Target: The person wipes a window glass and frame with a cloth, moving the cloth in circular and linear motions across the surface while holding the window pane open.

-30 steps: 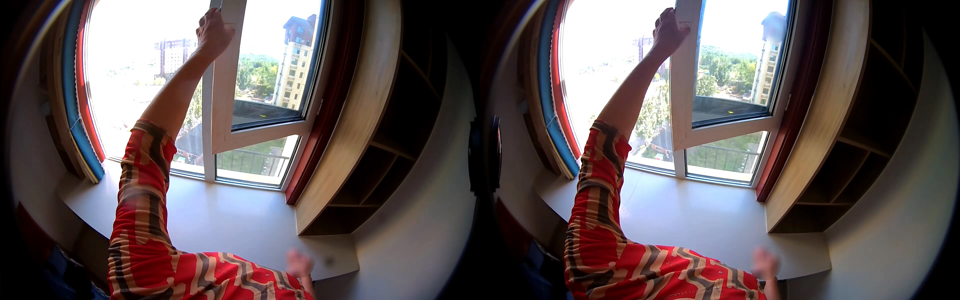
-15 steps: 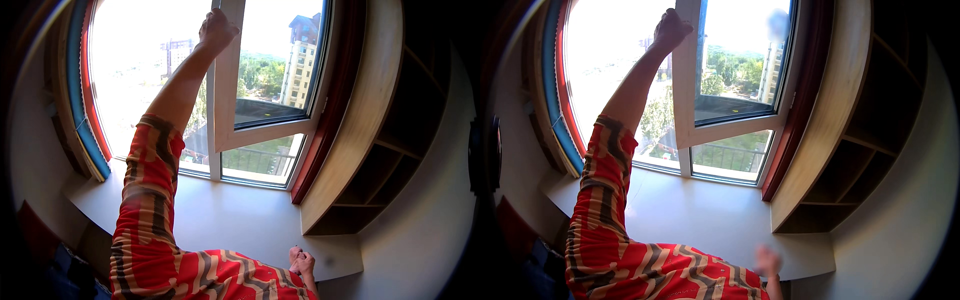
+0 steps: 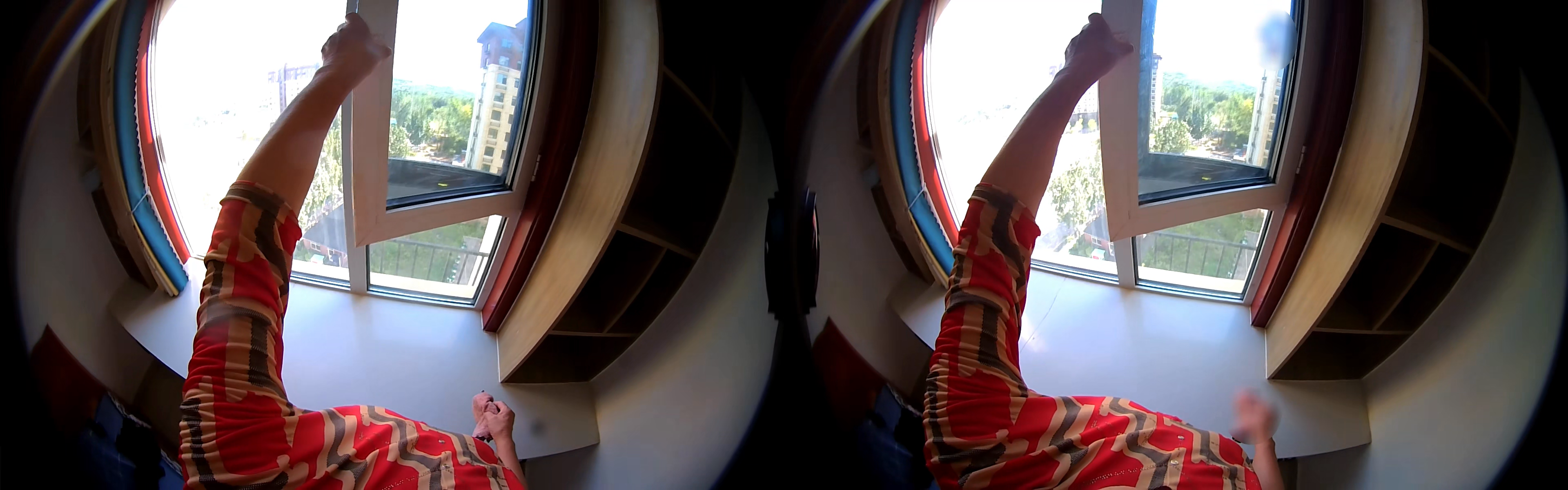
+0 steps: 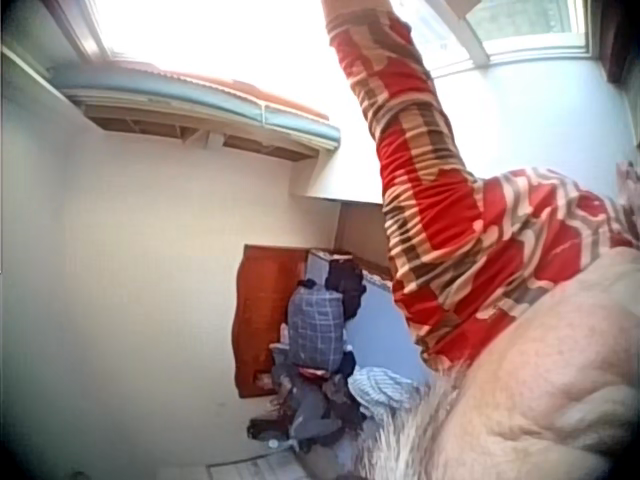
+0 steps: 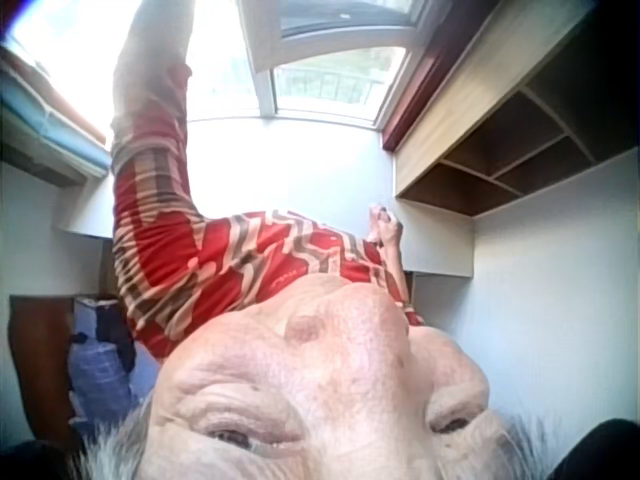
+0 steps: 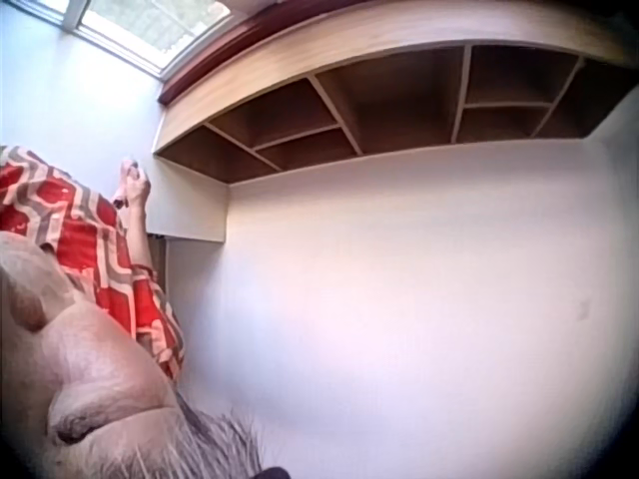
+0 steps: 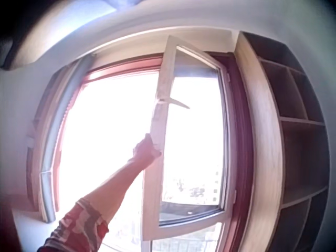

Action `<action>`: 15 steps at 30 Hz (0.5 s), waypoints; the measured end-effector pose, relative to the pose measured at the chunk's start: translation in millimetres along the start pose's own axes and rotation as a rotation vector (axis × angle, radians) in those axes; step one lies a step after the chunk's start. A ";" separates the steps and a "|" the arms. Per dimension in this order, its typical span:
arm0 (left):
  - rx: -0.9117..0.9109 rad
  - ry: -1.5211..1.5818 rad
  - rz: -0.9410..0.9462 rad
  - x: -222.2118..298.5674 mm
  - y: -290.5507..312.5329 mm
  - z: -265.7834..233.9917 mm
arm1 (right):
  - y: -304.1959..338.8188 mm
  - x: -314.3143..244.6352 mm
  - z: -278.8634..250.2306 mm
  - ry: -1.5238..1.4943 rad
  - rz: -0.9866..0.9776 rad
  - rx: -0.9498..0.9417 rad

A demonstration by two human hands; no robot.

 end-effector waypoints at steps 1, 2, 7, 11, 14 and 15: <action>-0.010 -0.007 -0.002 -1.2 -2.1 1.7 | 0.0 15.5 6.2 -0.036 0.045 0.017; -0.018 -0.020 -0.007 -4.4 -4.5 1.0 | -0.3 24.1 9.2 -0.074 0.085 0.030; -0.065 -0.007 0.049 -11.8 -12.5 -6.4 | 4.3 32.4 5.4 -0.059 0.139 0.011; -0.009 -0.085 0.057 -10.5 -7.2 -3.2 | 8.0 36.6 6.0 -0.059 0.155 0.010; -0.003 -0.107 0.006 -13.6 -14.0 -4.4 | 2.1 30.2 4.8 -0.086 0.142 0.016; -0.030 -0.071 0.039 -12.6 -15.7 -5.0 | 1.6 30.0 5.3 -0.091 0.140 0.014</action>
Point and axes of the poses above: each hand's wrist, its own y-axis away from the middle knuckle, its own z-axis out of the palm, x = y × z, the point moved 10 cm from there along -y, towards the middle knuckle, and after that the axes turned 12 degrees about y, right-handed, at the moved point
